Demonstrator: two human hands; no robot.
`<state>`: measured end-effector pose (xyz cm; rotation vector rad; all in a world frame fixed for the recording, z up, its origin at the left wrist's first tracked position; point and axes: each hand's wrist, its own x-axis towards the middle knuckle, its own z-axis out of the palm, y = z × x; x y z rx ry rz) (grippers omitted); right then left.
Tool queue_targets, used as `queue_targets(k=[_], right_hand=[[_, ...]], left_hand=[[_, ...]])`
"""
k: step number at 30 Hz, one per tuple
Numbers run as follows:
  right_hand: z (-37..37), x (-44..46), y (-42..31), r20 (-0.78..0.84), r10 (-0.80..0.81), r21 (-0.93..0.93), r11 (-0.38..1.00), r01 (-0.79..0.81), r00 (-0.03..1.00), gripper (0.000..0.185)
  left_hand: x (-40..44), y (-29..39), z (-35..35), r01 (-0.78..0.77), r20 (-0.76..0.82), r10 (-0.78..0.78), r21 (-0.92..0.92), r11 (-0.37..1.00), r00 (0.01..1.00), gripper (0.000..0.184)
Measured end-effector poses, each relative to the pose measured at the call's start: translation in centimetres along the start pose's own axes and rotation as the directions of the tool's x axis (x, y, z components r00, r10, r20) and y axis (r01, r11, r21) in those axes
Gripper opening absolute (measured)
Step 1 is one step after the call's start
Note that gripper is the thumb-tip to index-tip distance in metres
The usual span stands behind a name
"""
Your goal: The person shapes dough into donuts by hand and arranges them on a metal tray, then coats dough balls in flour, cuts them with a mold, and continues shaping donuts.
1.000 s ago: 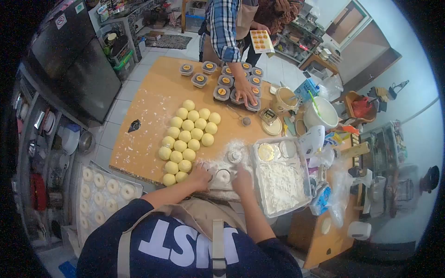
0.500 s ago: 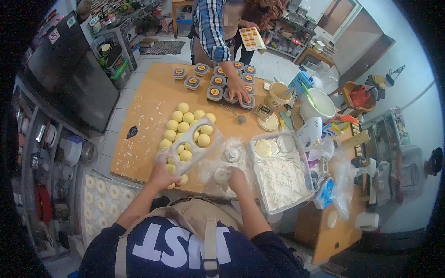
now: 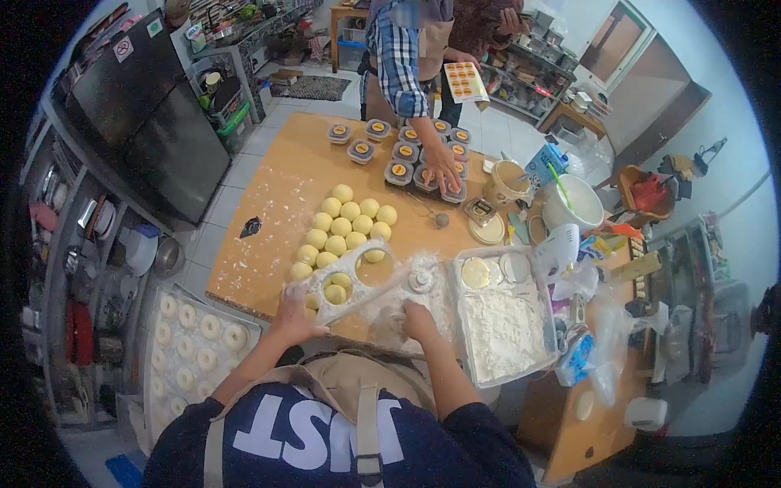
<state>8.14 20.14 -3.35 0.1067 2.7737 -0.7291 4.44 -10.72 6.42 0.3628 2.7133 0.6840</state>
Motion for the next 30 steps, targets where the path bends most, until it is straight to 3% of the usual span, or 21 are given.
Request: queue_targets(k=[2, 5, 7, 12, 13, 16, 17, 20, 23, 25, 26, 28, 30], right_hand=[[-1.7, -1.5, 0.3, -0.042, 0.079, 0.155, 0.985, -0.071, 0.996, 0.025], [-4.9, -3.2, 3.8, -0.22, 0.118, 0.176, 0.981, -0.079, 0.968, 0.028], [-7.8, -4.2, 5.6, -0.221, 0.201, 0.454, 0.887, -0.082, 0.954, 0.028], [-11.3, -4.6, 6.6, -0.075, 0.276, 0.925, 0.379, -0.037, 0.958, 0.029], [-11.6, -4.4, 6.0, 0.007, 0.305, 0.967, 0.242, -0.085, 0.952, 0.031], [-11.9, -4.4, 4.7, 0.075, 0.213, 0.989, -0.141, -0.045, 0.974, 0.035], [-11.3, -3.8, 5.3, 0.086, 0.217, 0.994, -0.082, -0.07, 0.972, 0.041], [-11.4, -3.3, 5.5, 0.089, 0.2, 0.982, 0.145, -0.119, 0.976, 0.046], [-11.3, -2.6, 5.5, 0.002, 0.11, 0.969, 0.244, -0.029, 0.994, 0.048], [-11.2, -2.2, 4.9, -0.059, 0.053, 0.951, 0.306, 0.04, 0.997, 0.047], [-11.8, -2.3, 4.0, -0.083, 0.028, 0.944, 0.323, 0.069, 0.996, 0.047], [-13.0, -2.8, 2.3, -0.112, -0.03, 0.93, 0.348, 0.115, 0.993, 0.046], [-14.2, -3.1, 0.9, -0.129, -0.097, 0.917, 0.367, 0.156, 0.987, 0.043]], left_hand=[[0.1, 1.0, 0.3, -0.035, 0.034, 0.034, 0.051, 0.998, 0.999, 0.1], [0.8, 1.5, 2.1, -0.193, 0.085, 0.182, 0.154, 0.969, 0.98, 0.1], [1.1, 2.3, 3.4, -0.256, 0.16, 0.223, 0.227, 0.94, 0.962, 0.099], [3.0, 5.1, 7.2, -0.49, 0.454, 0.295, 0.409, 0.77, 0.841, 0.082], [3.7, 5.9, 7.7, -0.475, 0.547, 0.202, 0.419, 0.774, 0.812, 0.082], [4.1, 7.3, 8.3, -0.494, 0.402, 0.34, 0.388, 0.778, 0.85, 0.082], [5.0, 7.3, 9.1, -0.497, 0.512, 0.258, 0.41, 0.765, 0.819, 0.081], [6.3, 6.8, 11.1, -0.474, 0.377, 0.34, 0.359, 0.804, 0.862, 0.086], [6.5, 9.9, 10.5, -0.41, 0.168, 0.381, 0.211, 0.887, 0.909, 0.102], [6.4, 14.3, 8.2, -0.322, 0.092, 0.337, -0.146, 0.936, 0.937, 0.093], [7.0, 15.3, 8.5, -0.26, 0.11, 0.326, -0.397, 0.881, 0.939, 0.087], [8.1, 16.6, 9.3, -0.094, 0.134, 0.328, -0.799, 0.594, 0.935, 0.076], [8.3, 17.8, 8.9, 0.009, 0.145, 0.35, -0.932, 0.362, 0.925, 0.068]])
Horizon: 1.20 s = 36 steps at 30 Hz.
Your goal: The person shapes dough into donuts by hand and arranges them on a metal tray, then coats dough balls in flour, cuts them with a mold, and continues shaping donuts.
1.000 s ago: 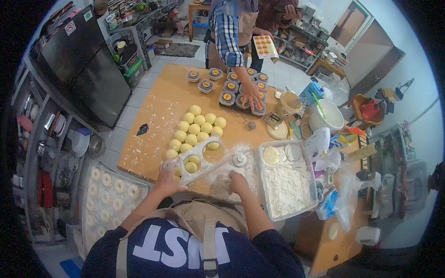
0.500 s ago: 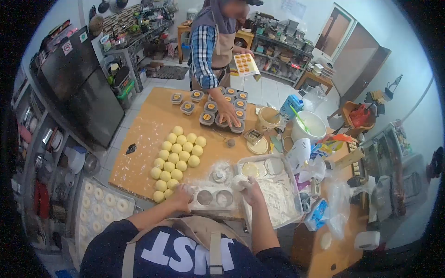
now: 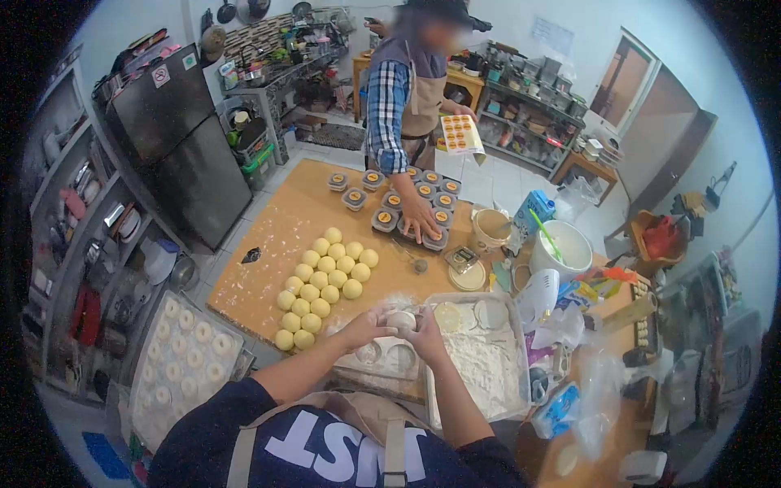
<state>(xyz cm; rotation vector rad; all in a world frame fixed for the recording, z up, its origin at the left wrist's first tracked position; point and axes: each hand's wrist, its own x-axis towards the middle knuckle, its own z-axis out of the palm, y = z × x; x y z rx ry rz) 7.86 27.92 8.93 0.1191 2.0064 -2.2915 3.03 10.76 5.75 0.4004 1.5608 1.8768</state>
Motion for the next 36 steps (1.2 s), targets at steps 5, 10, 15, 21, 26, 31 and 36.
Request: queue_targets(k=[5, 10, 15, 21, 26, 31, 36], right_hand=[[0.6, 0.9, 0.0, -0.082, -0.286, -0.493, 0.844, 0.211, 0.955, 0.041], [2.4, 1.3, -2.0, -0.175, -0.456, -0.623, 0.737, 0.261, 0.873, 0.044], [4.5, 3.5, -1.5, -0.28, -0.591, -0.581, 0.732, 0.357, 0.756, 0.043], [9.7, 5.6, -3.8, 0.14, -0.557, -0.689, 0.539, 0.485, 0.818, 0.052], [22.4, 6.3, -1.3, 0.201, -0.54, -0.573, 0.612, 0.545, 0.817, 0.056], [38.1, 3.1, 1.7, 0.524, -0.565, -0.454, 0.448, 0.77, 0.638, 0.064], [50.5, -3.1, 3.9, 0.697, -0.477, -0.252, 0.536, 0.805, 0.536, 0.068]], left_hand=[[0.0, 1.4, 0.9, -0.028, -0.134, 0.009, -0.137, 0.99, 0.991, 0.062], [0.6, 2.4, 0.9, -0.219, -0.307, 0.202, -0.021, 0.975, 0.93, 0.045], [-0.4, 4.9, 0.3, -0.298, -0.408, 0.411, 0.313, 0.902, 0.815, 0.049], [-4.9, 5.6, -4.0, -0.441, -0.443, 0.451, 0.134, 0.888, 0.774, 0.042], [-16.3, 5.7, -10.8, -0.471, -0.514, 0.585, 0.349, 0.81, 0.627, 0.044], [-28.6, 2.1, -18.1, -0.501, -0.733, 0.605, 0.414, 0.76, 0.312, 0.045], [-43.5, -0.6, -20.0, -0.43, -0.82, 0.484, 0.335, 0.839, 0.307, 0.063]])
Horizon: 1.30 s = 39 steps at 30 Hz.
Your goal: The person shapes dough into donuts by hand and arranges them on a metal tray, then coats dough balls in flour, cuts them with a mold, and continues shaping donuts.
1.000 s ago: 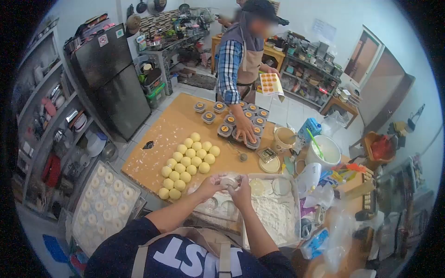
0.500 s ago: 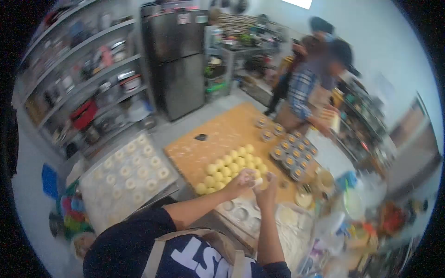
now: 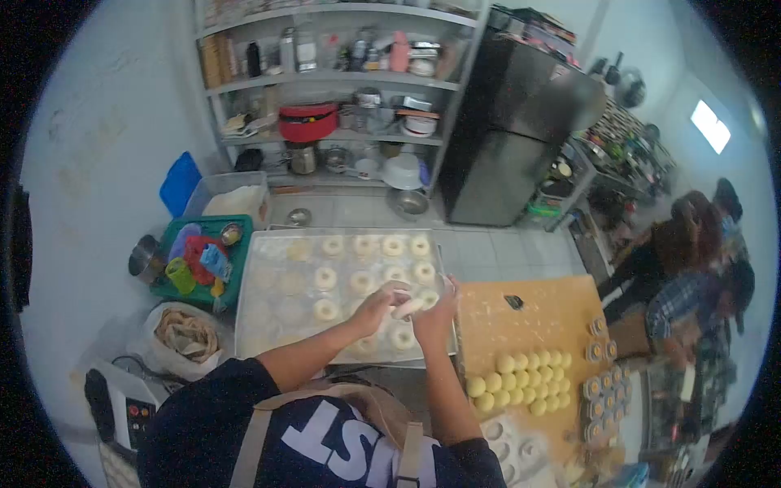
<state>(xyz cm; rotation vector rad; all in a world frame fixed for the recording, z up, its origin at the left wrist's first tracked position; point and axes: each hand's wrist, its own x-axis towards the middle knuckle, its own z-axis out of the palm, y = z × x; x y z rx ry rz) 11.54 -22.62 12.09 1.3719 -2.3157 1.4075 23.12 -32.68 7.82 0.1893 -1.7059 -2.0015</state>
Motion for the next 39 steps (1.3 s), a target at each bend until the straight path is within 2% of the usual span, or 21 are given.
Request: queue_targets(k=[1, 4, 5, 8, 9, 10, 11, 12, 15, 18, 19, 21, 22, 24, 26, 27, 29, 32, 33, 36, 39], right_hand=[[2.2, 0.3, -0.9, 0.029, 0.017, 0.028, 0.999, -0.018, 0.999, 0.069], [7.8, 0.0, -4.3, 0.129, -0.032, 0.085, 0.996, 0.021, 0.991, 0.076], [8.9, -0.1, -5.9, 0.148, -0.073, 0.132, 0.99, 0.054, 0.986, 0.077], [11.2, 0.2, -8.6, 0.176, -0.091, 0.203, 0.978, 0.054, 0.98, 0.08], [11.8, 0.2, -8.6, 0.187, -0.079, 0.184, 0.982, 0.044, 0.979, 0.08], [12.3, 0.2, -8.5, 0.198, -0.066, 0.161, 0.986, 0.034, 0.978, 0.079], [12.5, 0.1, -8.5, 0.261, -0.132, 0.103, 0.989, 0.108, 0.956, 0.079], [12.6, -0.3, -8.7, 0.276, -0.162, 0.143, 0.982, 0.126, 0.948, 0.08], [12.2, -0.8, -11.0, 0.258, -0.209, 0.282, 0.95, 0.133, 0.943, 0.082], [13.1, -0.1, -9.7, 0.207, -0.157, 0.229, 0.967, 0.109, 0.966, 0.081], [12.0, 0.0, -10.6, 0.294, -0.137, 0.158, 0.983, 0.094, 0.946, 0.081], [11.8, -0.7, -10.9, 0.327, -0.207, 0.14, 0.976, 0.169, 0.922, 0.081], [11.8, -1.1, -11.0, 0.346, -0.243, 0.128, 0.969, 0.211, 0.906, 0.081], [11.8, -1.4, -10.9, 0.247, -0.216, 0.26, 0.954, 0.15, 0.945, 0.074], [11.8, -0.5, -10.8, 0.173, -0.157, 0.305, 0.947, 0.098, 0.972, 0.069], [12.0, -0.5, -9.9, 0.333, -0.062, 0.424, 0.901, -0.091, 0.941, 0.067], [12.5, 0.0, -8.3, 0.647, 0.028, 0.532, 0.7, -0.477, 0.762, 0.062], [12.3, -0.2, -8.5, 0.792, 0.038, 0.413, 0.701, -0.581, 0.609, 0.054], [12.4, -0.4, -8.4, 0.82, 0.029, 0.455, 0.572, -0.682, 0.571, 0.049], [12.5, -0.6, -8.5, 0.85, -0.038, 0.517, 0.258, -0.816, 0.526, 0.046], [13.5, -1.2, -7.4, 0.862, -0.025, 0.499, 0.228, -0.836, 0.507, 0.036]], left_hand=[[-1.0, 0.9, -1.8, -0.032, -0.024, 0.031, -0.049, 0.998, 0.999, 0.065], [-3.5, 2.5, -6.3, -0.068, -0.3, 0.047, -0.059, 0.996, 0.953, 0.061], [-4.4, 2.7, -7.6, 0.033, -0.328, -0.032, -0.002, 0.999, 0.944, 0.067], [-7.1, 3.6, -10.4, -0.042, -0.298, 0.102, 0.199, 0.979, 0.949, 0.066], [-7.7, 3.4, -11.1, -0.08, -0.253, 0.101, 0.093, 0.992, 0.962, 0.063], [-8.1, 3.2, -11.4, -0.091, -0.309, 0.107, 0.067, 0.994, 0.945, 0.062], [-8.4, 3.0, -11.6, -0.105, -0.364, 0.112, 0.041, 0.994, 0.925, 0.061], [-8.6, 2.7, -11.8, -0.123, -0.419, 0.118, 0.015, 0.992, 0.9, 0.061], [-9.2, 1.7, -12.5, 0.012, -0.381, 0.031, 0.111, 0.994, 0.924, 0.063], [-10.1, 2.8, -12.3, -0.124, -0.315, 0.168, 0.152, 0.98, 0.934, 0.063], [-10.1, 3.1, -12.2, -0.126, -0.344, 0.151, 0.095, 0.988, 0.927, 0.064], [-9.7, 3.5, -11.7, -0.139, -0.4, 0.117, -0.026, 0.99, 0.909, 0.064], [-9.8, 3.7, -11.5, -0.07, -0.378, 0.061, -0.009, 0.998, 0.924, 0.069], [-10.0, 4.0, -11.3, 0.07, -0.335, -0.057, 0.027, 0.997, 0.94, 0.077], [-9.9, 3.7, -10.7, -0.034, -0.348, 0.009, -0.066, 0.997, 0.938, 0.069], [-10.0, 3.5, -10.5, -0.085, -0.357, 0.041, -0.11, 0.99, 0.933, 0.065], [-9.5, 2.6, -10.5, -0.017, -0.501, -0.086, -0.198, 0.98, 0.861, 0.062], [-8.9, 2.8, -10.3, 0.054, -0.58, -0.308, -0.413, 0.909, 0.754, 0.06], [-8.8, 3.1, -10.2, 0.074, -0.574, -0.387, -0.491, 0.868, 0.722, 0.06], [-8.5, 3.0, -9.6, 0.056, -0.593, -0.427, -0.54, 0.839, 0.683, 0.06], [-8.1, 1.6, -9.7, 0.027, -0.655, -0.427, -0.528, 0.849, 0.624, 0.06]])
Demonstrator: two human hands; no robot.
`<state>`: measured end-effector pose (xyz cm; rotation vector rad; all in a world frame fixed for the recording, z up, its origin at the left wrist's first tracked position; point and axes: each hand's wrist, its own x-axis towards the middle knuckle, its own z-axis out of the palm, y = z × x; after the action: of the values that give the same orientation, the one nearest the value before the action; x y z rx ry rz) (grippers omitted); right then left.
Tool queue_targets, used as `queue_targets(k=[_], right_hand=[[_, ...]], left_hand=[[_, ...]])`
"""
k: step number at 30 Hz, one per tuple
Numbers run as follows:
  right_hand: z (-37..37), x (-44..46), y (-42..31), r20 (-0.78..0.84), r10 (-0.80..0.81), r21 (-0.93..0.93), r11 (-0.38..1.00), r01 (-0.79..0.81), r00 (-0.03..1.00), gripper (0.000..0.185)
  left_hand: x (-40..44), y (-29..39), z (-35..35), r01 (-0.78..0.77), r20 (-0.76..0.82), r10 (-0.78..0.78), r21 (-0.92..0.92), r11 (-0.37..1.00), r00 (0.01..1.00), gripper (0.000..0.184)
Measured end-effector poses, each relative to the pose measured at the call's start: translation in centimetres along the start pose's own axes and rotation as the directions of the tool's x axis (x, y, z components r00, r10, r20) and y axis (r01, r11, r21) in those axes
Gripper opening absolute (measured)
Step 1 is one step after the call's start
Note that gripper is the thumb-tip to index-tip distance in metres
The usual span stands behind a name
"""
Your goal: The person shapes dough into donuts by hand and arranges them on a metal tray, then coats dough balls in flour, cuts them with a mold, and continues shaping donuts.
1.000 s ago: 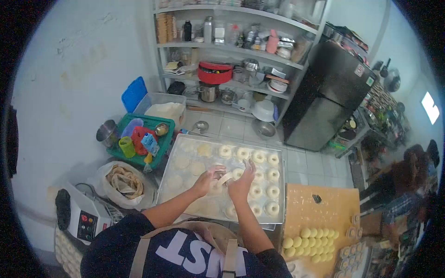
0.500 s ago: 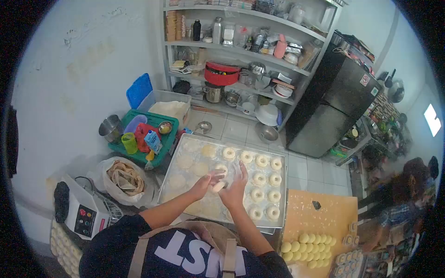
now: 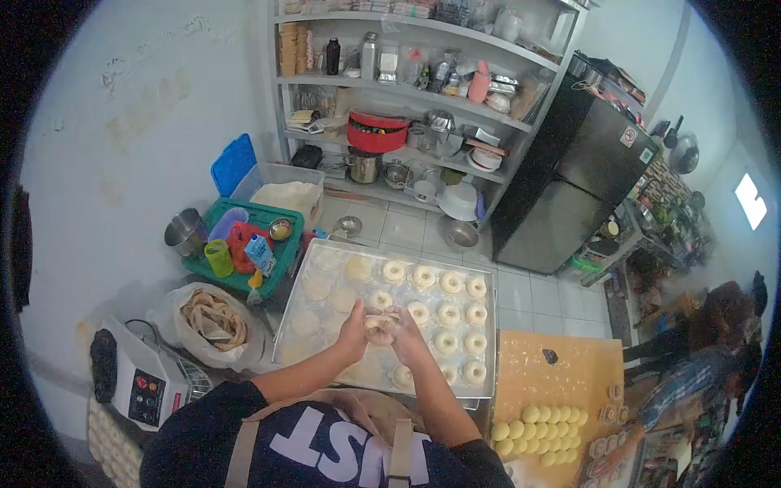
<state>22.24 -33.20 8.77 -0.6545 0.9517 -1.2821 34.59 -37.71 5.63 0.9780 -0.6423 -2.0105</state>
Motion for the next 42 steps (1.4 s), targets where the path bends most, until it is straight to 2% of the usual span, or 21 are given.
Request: queue_targets(k=[1, 3, 6, 9, 10, 13, 15, 17, 18, 21, 24, 27, 28, 31, 32, 33, 35, 36, 38, 41, 42], right_hand=[[-0.1, 0.2, 0.1, -0.033, -0.021, -0.245, 0.969, 0.012, 0.999, 0.032], [-0.2, 0.7, 0.5, -0.083, -0.083, -0.675, 0.738, 0.005, 0.993, 0.025], [-0.7, 1.7, 2.8, -0.122, -0.259, -0.586, 0.798, 0.141, 0.958, 0.026], [0.7, 2.8, 4.3, -0.437, -0.344, -0.327, 0.921, 0.21, 0.831, 0.032], [2.3, 1.7, 3.1, -0.421, -0.273, -0.244, 0.953, 0.182, 0.865, 0.033], [-0.2, 1.9, 2.9, -0.151, -0.305, -0.705, 0.7, 0.114, 0.94, 0.033], [-0.5, 2.1, 3.8, -0.319, -0.359, -0.498, 0.851, 0.167, 0.877, 0.04], [0.9, 2.1, 3.2, -0.482, -0.367, -0.27, 0.926, 0.264, 0.796, 0.047], [2.2, 1.4, 2.2, -0.583, -0.221, -0.138, 0.975, 0.172, 0.782, 0.044], [1.1, 0.4, 1.4, -0.163, -0.271, -0.674, 0.733, 0.094, 0.948, 0.039], [0.6, 0.2, 1.5, -0.28, -0.152, -0.42, 0.907, 0.021, 0.948, 0.039], [2.5, 0.6, 1.3, -0.541, -0.278, -0.102, 0.958, 0.266, 0.794, 0.041], [1.8, 0.8, 2.0, -0.508, -0.304, -0.096, 0.95, 0.298, 0.806, 0.039], [-1.3, 1.6, 2.6, -0.124, -0.154, -0.466, 0.881, 0.079, 0.98, 0.036], [-1.0, 1.3, 2.6, -0.196, -0.226, -0.636, 0.77, 0.051, 0.954, 0.041], [-0.6, 1.0, 2.5, -0.303, -0.236, -0.494, 0.867, 0.059, 0.923, 0.042], [2.2, 0.0, 0.8, -0.5, -0.193, -0.174, 0.977, 0.12, 0.844, 0.044], [1.8, 0.1, 1.2, -0.469, -0.195, -0.177, 0.976, 0.125, 0.861, 0.043], [0.3, 0.5, 2.3, -0.406, -0.199, -0.182, 0.974, 0.134, 0.892, 0.04], [-1.3, 1.4, 2.2, -0.296, -0.237, -0.589, 0.808, 0.018, 0.925, 0.036], [-1.6, 1.5, 2.3, -0.311, -0.289, -0.578, 0.814, 0.062, 0.905, 0.036]], left_hand=[[0.0, 0.0, 0.1, -0.024, -0.026, 0.026, 0.062, 0.998, 0.999, 0.059], [0.0, 0.1, 0.3, -0.065, -0.072, 0.08, 0.189, 0.98, 0.994, 0.058], [-0.6, -0.3, 0.7, -0.028, -0.104, 0.023, -0.043, 0.999, 0.994, 0.057], [-0.2, -0.9, 1.2, -0.073, -0.156, 0.01, -0.407, 0.91, 0.988, 0.058], [0.0, -0.7, 1.0, -0.041, -0.133, 0.005, -0.27, 0.962, 0.991, 0.059], [0.7, -0.1, -0.1, 0.039, -0.03, -0.037, 0.07, 0.997, 0.999, 0.061], [1.1, -0.2, -0.7, 0.076, 0.09, -0.093, 0.176, 0.982, 0.992, 0.062], [0.7, -1.3, 0.7, 0.053, 0.024, -0.049, -0.199, 0.979, 0.999, 0.063], [0.6, -1.6, 1.2, 0.028, -0.015, -0.036, -0.379, 0.925, 0.999, 0.064], [0.9, 0.3, 0.6, 0.09, 0.021, -0.089, -0.035, 0.995, 0.996, 0.064], [1.5, 0.4, 0.1, 0.05, 0.116, -0.082, 0.256, 0.965, 0.99, 0.063], [-0.5, 0.5, 2.2, 0.059, 0.106, -0.036, -0.227, 0.972, 0.994, 0.063], [0.0, 0.4, 1.7, 0.049, 0.101, -0.038, -0.104, 0.993, 0.994, 0.062], [1.6, 0.4, 0.3, 0.035, 0.124, -0.065, 0.229, 0.973, 0.99, 0.059], [1.5, 0.6, 0.2, 0.038, 0.156, -0.092, 0.316, 0.948, 0.984, 0.058], [1.4, 0.8, 0.2, 0.035, 0.186, -0.118, 0.4, 0.916, 0.975, 0.057], [0.6, 0.7, 1.5, 0.029, 0.137, -0.047, 0.135, 0.99, 0.989, 0.056], [0.3, 0.6, 1.8, 0.018, 0.101, -0.018, -0.003, 1.0, 0.995, 0.055], [0.9, 0.4, 1.1, 0.054, 0.059, -0.065, 0.18, 0.982, 0.996, 0.055], [1.5, 0.3, 0.2, 0.034, 0.13, -0.095, 0.407, 0.913, 0.987, 0.055], [1.5, 0.2, 0.1, 0.011, 0.175, -0.106, 0.473, 0.881, 0.979, 0.055]])
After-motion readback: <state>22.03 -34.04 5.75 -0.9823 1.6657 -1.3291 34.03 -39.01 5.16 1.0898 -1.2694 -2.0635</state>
